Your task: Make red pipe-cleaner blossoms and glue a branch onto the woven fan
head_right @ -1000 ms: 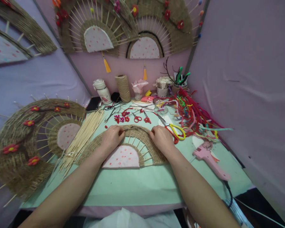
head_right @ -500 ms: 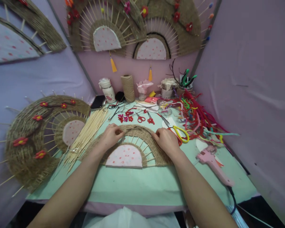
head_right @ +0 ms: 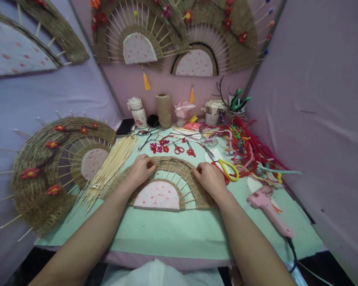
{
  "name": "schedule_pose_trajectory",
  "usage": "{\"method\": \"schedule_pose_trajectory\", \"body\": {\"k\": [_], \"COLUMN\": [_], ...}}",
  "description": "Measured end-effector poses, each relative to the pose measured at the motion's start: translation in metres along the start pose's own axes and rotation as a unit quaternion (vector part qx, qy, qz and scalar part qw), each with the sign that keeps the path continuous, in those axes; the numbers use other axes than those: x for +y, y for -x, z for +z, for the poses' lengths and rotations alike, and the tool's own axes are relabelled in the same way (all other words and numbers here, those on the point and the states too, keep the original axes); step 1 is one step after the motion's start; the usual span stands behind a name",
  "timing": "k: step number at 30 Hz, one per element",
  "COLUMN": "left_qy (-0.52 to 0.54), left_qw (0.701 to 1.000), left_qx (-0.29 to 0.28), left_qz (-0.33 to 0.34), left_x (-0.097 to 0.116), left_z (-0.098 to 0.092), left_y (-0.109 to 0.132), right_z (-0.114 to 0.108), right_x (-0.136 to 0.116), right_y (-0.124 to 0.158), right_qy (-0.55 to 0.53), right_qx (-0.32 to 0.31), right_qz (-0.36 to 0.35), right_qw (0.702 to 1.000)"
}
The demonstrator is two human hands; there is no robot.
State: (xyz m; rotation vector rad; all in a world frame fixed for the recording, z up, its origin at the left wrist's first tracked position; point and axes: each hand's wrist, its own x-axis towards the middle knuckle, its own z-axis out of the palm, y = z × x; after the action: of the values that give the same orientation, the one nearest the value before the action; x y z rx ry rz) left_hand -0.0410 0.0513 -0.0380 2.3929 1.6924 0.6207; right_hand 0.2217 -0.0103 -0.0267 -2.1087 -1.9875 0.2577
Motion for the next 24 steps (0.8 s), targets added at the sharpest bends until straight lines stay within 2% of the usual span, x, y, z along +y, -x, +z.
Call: {"method": "schedule_pose_trajectory", "body": {"k": [6,15,24], "left_qy": [0.015,0.007,-0.054], "left_qw": [1.000,0.993,0.990], "left_qx": [0.010,-0.046,-0.070], "left_qz": [0.007,0.105,0.108], "left_x": [-0.003,0.036,0.049], "left_z": [-0.003,0.003,0.001], "left_y": [-0.002,-0.007,0.000], "right_z": [0.000,-0.005,-0.013], "right_x": [0.000,0.007,0.006], "right_y": [0.000,-0.002,0.000], "right_qy": [-0.004,-0.016,-0.027], "right_qx": [0.006,0.016,0.010], "right_qz": [-0.002,0.017,0.026], "right_qw": [1.000,1.000,0.999]}}
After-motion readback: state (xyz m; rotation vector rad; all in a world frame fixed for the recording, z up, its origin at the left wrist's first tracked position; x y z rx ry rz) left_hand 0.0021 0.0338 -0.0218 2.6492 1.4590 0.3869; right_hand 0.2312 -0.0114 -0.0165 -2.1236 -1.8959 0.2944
